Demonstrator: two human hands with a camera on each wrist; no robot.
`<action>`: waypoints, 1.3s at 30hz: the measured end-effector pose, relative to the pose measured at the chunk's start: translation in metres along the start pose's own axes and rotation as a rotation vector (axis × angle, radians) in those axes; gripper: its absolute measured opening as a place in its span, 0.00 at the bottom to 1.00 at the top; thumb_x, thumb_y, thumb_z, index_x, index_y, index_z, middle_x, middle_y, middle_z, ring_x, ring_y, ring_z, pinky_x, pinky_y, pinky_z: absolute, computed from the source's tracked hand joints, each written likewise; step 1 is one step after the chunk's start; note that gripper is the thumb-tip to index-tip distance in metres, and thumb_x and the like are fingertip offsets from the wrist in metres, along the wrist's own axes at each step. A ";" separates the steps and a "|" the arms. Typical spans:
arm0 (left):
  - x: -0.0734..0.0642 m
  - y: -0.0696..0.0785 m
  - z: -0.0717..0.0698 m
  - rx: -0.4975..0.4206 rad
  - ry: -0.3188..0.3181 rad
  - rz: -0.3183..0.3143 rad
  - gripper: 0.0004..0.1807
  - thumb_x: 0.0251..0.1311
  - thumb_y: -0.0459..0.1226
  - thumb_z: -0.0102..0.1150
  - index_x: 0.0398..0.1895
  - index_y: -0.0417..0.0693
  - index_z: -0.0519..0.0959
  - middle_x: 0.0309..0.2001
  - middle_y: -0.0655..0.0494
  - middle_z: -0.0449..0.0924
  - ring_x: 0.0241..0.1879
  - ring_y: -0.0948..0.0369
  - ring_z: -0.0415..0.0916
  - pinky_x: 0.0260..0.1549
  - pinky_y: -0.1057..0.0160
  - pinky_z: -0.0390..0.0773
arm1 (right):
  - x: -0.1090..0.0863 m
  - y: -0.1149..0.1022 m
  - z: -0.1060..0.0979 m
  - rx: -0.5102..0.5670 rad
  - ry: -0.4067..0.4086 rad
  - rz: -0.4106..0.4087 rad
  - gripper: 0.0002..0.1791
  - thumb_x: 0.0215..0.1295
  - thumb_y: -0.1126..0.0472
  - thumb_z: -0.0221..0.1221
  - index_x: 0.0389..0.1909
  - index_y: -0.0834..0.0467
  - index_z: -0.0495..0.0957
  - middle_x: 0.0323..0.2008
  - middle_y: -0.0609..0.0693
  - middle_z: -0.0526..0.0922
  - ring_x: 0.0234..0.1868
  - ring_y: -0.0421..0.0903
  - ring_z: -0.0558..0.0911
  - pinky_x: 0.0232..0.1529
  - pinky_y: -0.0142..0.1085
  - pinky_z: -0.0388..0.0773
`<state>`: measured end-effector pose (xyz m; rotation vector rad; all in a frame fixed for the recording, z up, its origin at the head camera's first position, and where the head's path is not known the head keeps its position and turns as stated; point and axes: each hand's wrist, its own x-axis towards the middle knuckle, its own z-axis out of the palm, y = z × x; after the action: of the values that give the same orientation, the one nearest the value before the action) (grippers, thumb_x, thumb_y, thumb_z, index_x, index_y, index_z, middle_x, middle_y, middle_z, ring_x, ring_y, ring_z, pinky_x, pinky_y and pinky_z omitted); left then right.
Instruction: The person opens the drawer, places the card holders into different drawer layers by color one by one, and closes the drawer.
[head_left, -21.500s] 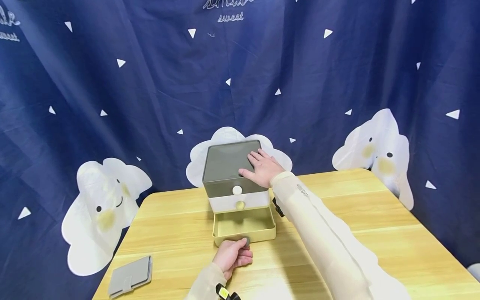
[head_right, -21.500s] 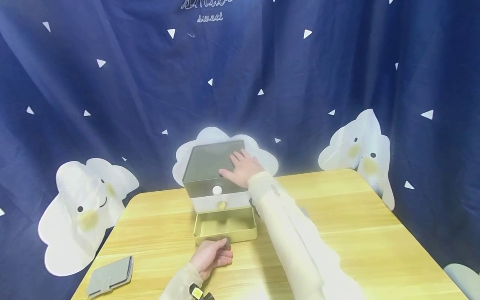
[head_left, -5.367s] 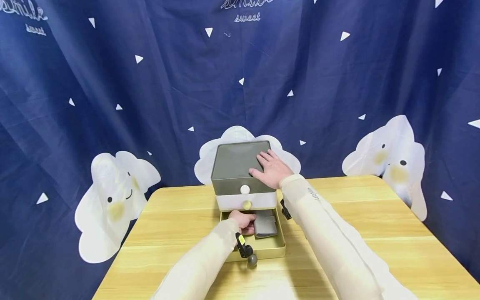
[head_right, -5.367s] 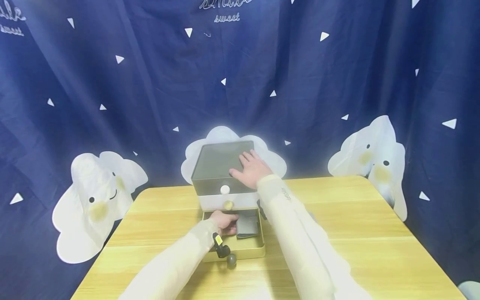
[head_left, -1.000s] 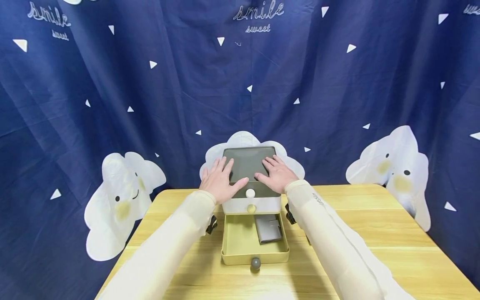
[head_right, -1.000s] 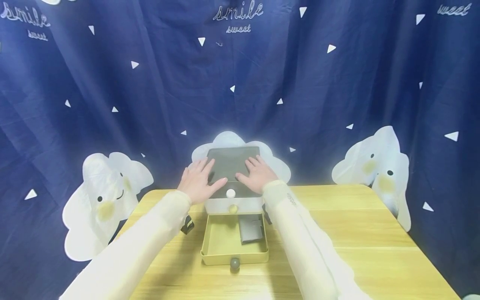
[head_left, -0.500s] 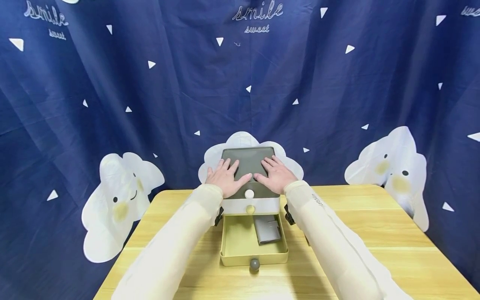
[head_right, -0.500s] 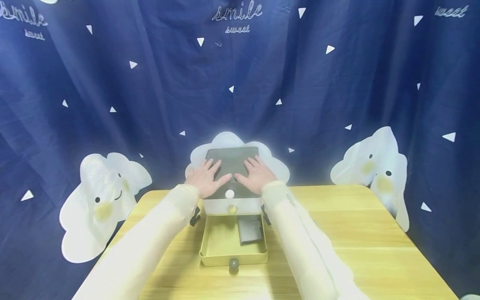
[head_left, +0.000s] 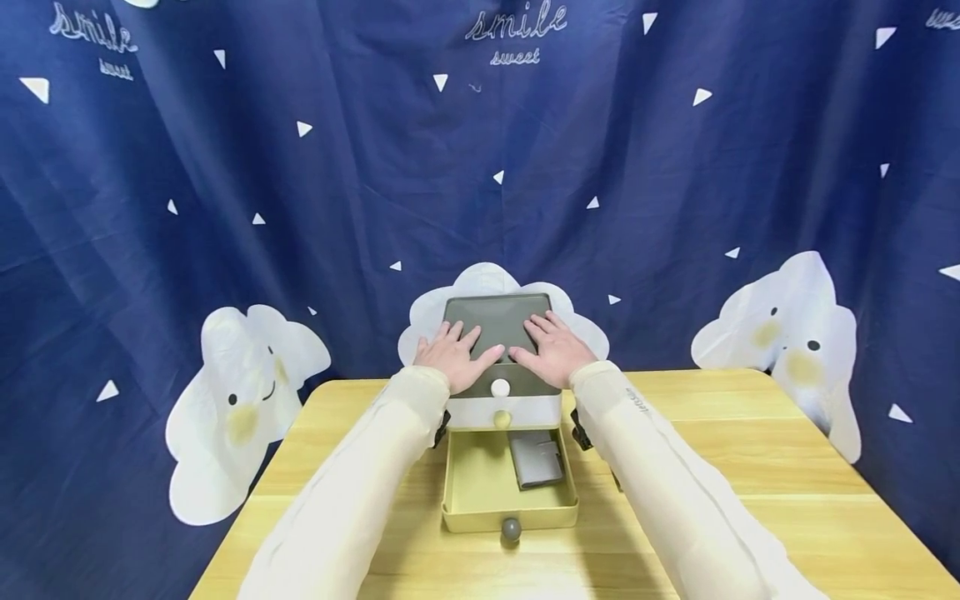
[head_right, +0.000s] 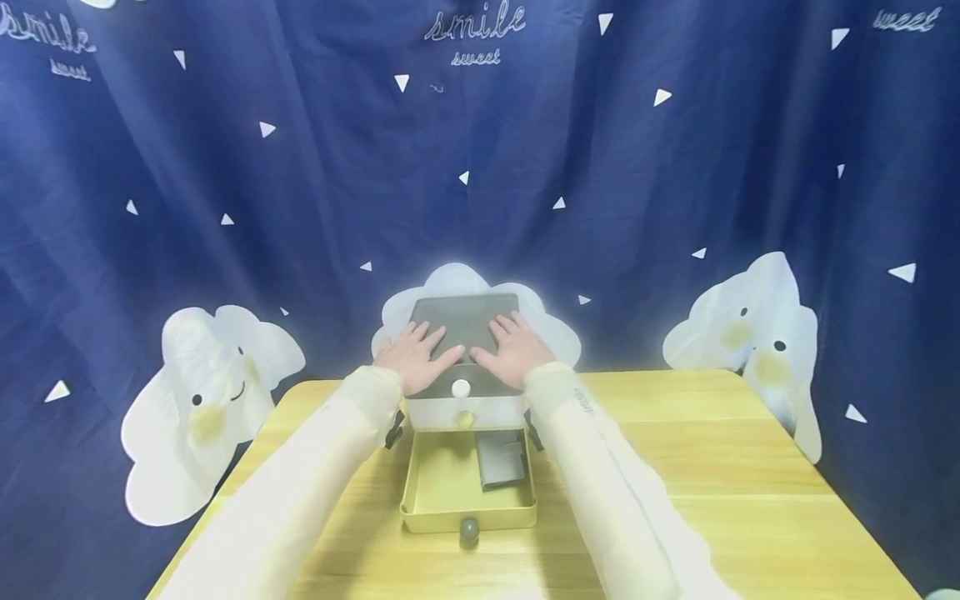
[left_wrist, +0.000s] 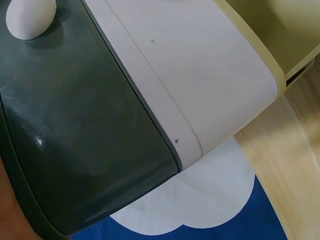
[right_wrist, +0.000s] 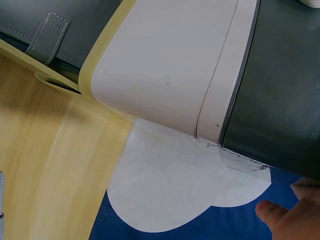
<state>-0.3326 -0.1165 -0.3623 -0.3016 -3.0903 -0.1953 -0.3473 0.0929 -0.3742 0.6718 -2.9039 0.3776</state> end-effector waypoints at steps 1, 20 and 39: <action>-0.001 0.000 0.000 -0.002 -0.001 -0.005 0.48 0.48 0.75 0.17 0.70 0.64 0.53 0.70 0.53 0.47 0.69 0.51 0.35 0.60 0.38 0.42 | 0.000 0.000 0.000 0.006 0.000 -0.001 0.44 0.63 0.32 0.35 0.67 0.61 0.57 0.67 0.56 0.56 0.70 0.52 0.44 0.66 0.39 0.37; 0.002 0.004 0.003 -0.011 0.029 -0.027 0.47 0.47 0.76 0.17 0.69 0.67 0.54 0.70 0.54 0.47 0.69 0.49 0.33 0.60 0.39 0.45 | 0.003 0.006 0.000 0.024 0.007 -0.031 0.46 0.62 0.30 0.33 0.67 0.63 0.56 0.67 0.57 0.57 0.70 0.54 0.44 0.66 0.41 0.38; 0.004 0.002 0.007 -0.030 0.032 -0.035 0.48 0.47 0.76 0.19 0.69 0.67 0.55 0.70 0.53 0.47 0.69 0.49 0.32 0.60 0.40 0.44 | 0.001 0.007 -0.001 0.086 0.015 -0.047 0.45 0.61 0.29 0.35 0.67 0.61 0.58 0.67 0.58 0.56 0.70 0.54 0.42 0.66 0.44 0.40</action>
<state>-0.3368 -0.1133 -0.3684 -0.2429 -3.0653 -0.2450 -0.3509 0.0986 -0.3745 0.7454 -2.8655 0.5027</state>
